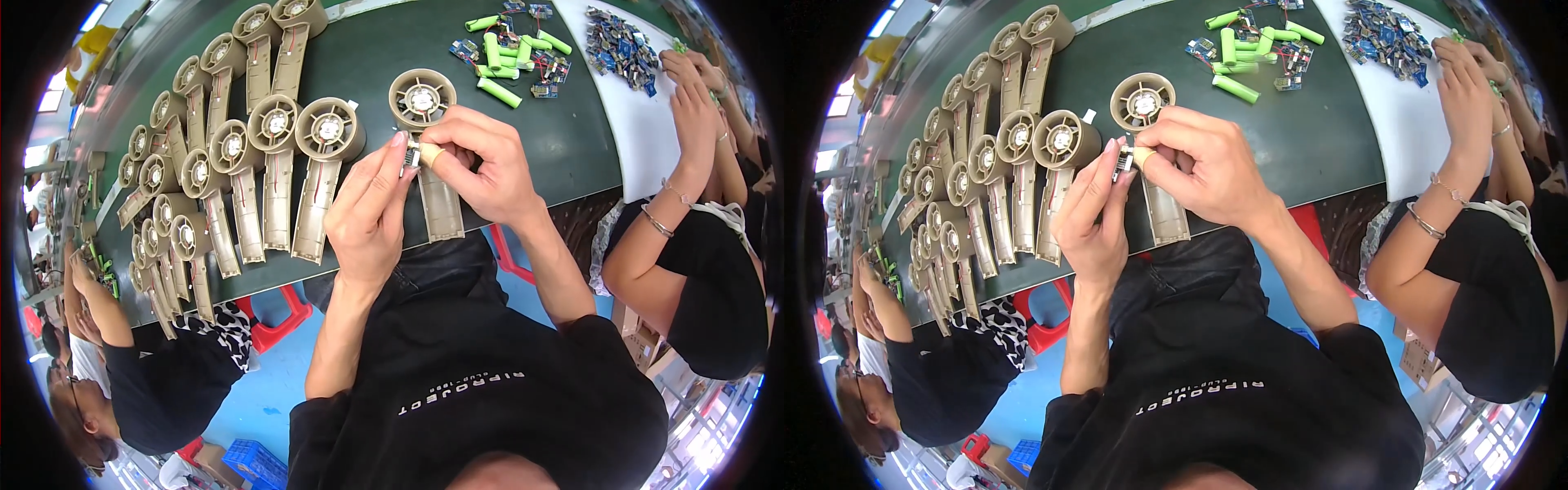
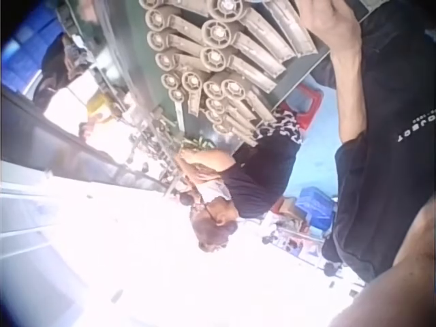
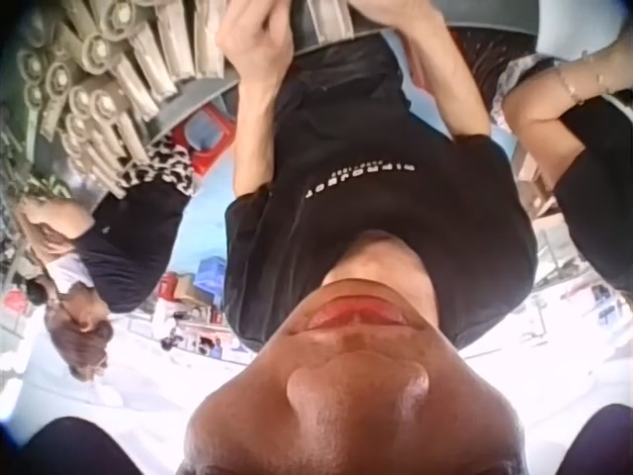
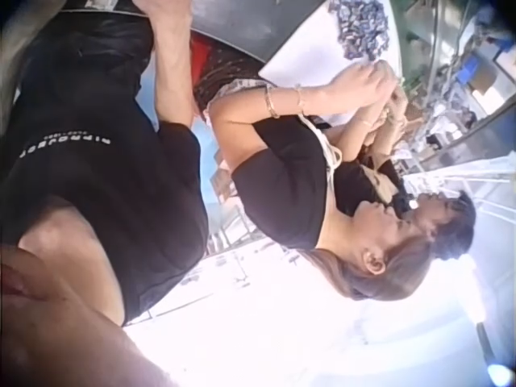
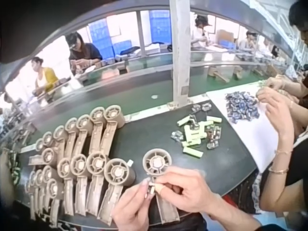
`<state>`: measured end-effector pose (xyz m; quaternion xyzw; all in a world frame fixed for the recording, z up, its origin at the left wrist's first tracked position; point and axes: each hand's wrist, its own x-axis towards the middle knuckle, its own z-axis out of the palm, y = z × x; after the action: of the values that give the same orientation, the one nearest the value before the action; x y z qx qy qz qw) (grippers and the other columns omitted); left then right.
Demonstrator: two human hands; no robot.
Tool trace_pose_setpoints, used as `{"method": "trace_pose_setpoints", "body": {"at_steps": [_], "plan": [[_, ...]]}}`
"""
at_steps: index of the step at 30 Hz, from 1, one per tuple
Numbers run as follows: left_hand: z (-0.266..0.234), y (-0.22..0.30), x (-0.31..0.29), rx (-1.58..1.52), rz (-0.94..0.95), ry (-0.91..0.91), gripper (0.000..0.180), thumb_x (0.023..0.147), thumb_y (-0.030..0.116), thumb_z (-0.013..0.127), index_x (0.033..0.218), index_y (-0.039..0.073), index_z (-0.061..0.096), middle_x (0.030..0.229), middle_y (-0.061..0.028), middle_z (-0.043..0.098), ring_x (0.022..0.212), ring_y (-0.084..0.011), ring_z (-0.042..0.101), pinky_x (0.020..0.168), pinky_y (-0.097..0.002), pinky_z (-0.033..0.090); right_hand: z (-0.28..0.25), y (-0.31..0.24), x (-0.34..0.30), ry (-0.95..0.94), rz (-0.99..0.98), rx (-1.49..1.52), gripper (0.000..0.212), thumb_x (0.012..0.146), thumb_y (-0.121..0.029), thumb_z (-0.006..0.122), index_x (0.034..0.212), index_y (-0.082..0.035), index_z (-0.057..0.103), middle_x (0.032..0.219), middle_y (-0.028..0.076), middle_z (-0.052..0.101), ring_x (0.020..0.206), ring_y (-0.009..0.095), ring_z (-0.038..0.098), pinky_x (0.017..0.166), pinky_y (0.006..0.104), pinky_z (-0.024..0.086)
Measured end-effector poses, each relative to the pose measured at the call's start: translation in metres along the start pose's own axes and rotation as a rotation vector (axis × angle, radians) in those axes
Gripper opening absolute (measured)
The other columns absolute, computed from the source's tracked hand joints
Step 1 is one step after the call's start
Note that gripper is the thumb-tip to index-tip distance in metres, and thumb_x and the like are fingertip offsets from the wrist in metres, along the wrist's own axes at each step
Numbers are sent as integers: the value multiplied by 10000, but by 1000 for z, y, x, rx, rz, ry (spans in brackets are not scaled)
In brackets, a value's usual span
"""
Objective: The person assembles handheld electronic fans by hand, combining fan housings, batteries, motors, PCBs, and wires.
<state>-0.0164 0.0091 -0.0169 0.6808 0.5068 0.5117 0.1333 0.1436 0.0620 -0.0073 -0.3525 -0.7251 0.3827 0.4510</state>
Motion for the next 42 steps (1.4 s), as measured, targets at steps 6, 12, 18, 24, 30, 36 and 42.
{"method": "trace_pose_setpoints", "body": {"at_steps": [6, 12, 18, 24, 30, 36, 42], "plan": [[2, 0, 4, -34, -30, 0, 374, 803, -93, 692, 1168, -13, 675, 1068, -171, 707, 966, -273, 695, 816, -336, 556, -3, 2, 5, -8, -12, 7, 72, 838, 14, 656, 900, 50, 665, 786, 28, 575, 584, 47, 458, 501, 210, 347], [-2, -2, -1, -66, -98, -19, 382, 852, -84, 664, 1224, -1, 656, 1089, -148, 716, 913, -138, 675, 785, -251, 527, 2, 2, 1, 15, -41, -28, 75, 833, 22, 657, 902, 50, 667, 800, 36, 590, 577, 48, 459, 494, 208, 347], [0, 1, 1, -80, -108, 7, 372, 832, -76, 686, 1197, -3, 668, 1042, -155, 719, 910, -196, 688, 781, -288, 540, 3, 3, 2, 32, -75, -55, 73, 828, 23, 660, 897, 44, 668, 798, 41, 591, 573, 52, 462, 492, 210, 348], [-1, -2, 1, -61, -88, -3, 369, 810, -66, 708, 1172, -1, 681, 994, -165, 719, 908, -259, 701, 775, -328, 551, 5, 4, 1, 59, -135, -134, 76, 823, 17, 665, 896, 36, 670, 807, 52, 600, 565, 63, 483, 488, 215, 367], [0, 0, 0, -55, -79, 18, 357, 810, -66, 703, 1161, -7, 683, 1001, -167, 716, 910, -265, 699, 776, -331, 551, 6, 3, 0, 114, -211, -211, 83, 814, 17, 675, 896, 30, 675, 817, 58, 613, 551, 79, 515, 486, 218, 399], [-1, -1, 0, -64, -76, 1, 352, 809, -68, 701, 1156, -12, 683, 1002, -170, 715, 909, -266, 699, 773, -333, 551, 6, 5, 0, 107, -224, -220, 88, 807, 20, 686, 894, 26, 678, 830, 65, 627, 551, 87, 549, 483, 221, 429], [-1, 0, 0, -66, -98, -6, 349, 814, -67, 696, 1158, -14, 681, 996, -167, 714, 907, -261, 698, 784, -331, 546, 11, 3, -3, 185, -250, -344, 127, 754, -65, 732, 869, -48, 681, 825, 59, 638, 661, 222, 640, 578, 313, 511]]}}
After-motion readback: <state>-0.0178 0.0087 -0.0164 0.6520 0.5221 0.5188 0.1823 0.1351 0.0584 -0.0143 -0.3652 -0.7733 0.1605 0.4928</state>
